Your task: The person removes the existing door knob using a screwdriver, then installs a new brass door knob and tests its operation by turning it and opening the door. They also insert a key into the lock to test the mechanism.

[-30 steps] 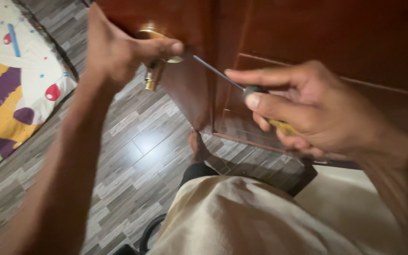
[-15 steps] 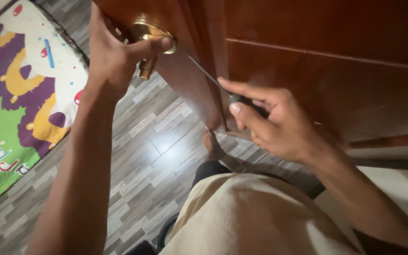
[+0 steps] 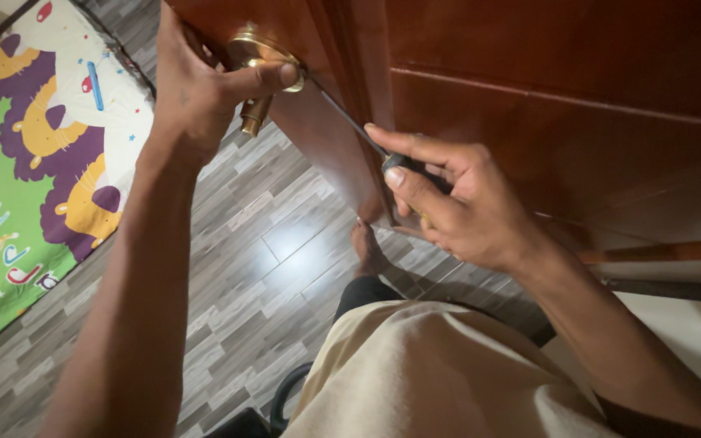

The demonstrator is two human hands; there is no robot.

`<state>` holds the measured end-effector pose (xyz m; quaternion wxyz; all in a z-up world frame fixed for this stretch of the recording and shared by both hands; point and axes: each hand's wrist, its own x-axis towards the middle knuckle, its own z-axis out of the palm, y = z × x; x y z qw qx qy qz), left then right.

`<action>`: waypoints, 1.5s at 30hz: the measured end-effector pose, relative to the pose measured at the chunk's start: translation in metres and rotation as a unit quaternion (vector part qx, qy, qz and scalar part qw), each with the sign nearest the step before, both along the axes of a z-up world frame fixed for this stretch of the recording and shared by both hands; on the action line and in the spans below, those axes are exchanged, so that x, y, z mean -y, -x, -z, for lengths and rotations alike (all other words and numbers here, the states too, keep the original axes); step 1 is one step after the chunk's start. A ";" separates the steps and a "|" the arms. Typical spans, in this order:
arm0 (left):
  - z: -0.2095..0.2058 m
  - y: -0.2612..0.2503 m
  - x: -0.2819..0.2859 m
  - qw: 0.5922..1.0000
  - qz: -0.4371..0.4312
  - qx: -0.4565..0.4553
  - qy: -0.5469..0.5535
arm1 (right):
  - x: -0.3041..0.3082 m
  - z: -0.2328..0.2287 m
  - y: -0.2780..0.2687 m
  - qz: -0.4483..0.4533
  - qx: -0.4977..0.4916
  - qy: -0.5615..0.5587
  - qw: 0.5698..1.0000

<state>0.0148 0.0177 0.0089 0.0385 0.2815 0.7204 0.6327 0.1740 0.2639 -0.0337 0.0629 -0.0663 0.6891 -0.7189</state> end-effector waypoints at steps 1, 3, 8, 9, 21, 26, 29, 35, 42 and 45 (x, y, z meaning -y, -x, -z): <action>0.000 0.001 -0.001 1.000 -0.004 -0.011 0.010 | -0.002 -0.001 0.002 -0.006 -0.010 0.004 1.000; 0.001 0.000 0.002 0.999 -0.014 -0.029 0.030 | -0.008 -0.007 0.008 -0.028 -0.037 -0.079 0.996; 0.005 -0.001 -0.003 0.997 -0.064 0.013 0.046 | -0.023 -0.034 0.027 -0.043 -0.082 -0.280 0.955; 0.001 -0.005 -0.007 0.997 -0.058 0.041 0.037 | -0.025 -0.040 0.028 -0.038 -0.022 -0.307 0.951; -0.010 -0.054 -0.012 0.932 -0.318 -0.059 0.164 | -0.044 -0.047 -0.037 0.017 0.165 -0.226 0.960; 0.009 -0.057 -0.021 0.908 -0.364 -0.041 0.202 | -0.031 -0.048 -0.048 0.073 0.186 -0.234 0.951; 0.016 -0.051 -0.030 0.902 -0.397 -0.069 0.153 | -0.022 -0.049 -0.053 0.077 0.183 -0.228 0.953; 0.021 -0.043 -0.035 0.899 -0.434 0.005 0.064 | -0.023 -0.049 -0.057 0.065 0.188 -0.205 0.958; 0.028 -0.036 -0.051 0.877 -0.477 -0.040 0.044 | -0.017 -0.051 -0.052 0.067 0.189 -0.201 0.959; 0.019 -0.036 -0.054 0.875 -0.478 -0.018 0.075 | -0.014 -0.051 -0.051 0.064 0.190 -0.198 0.960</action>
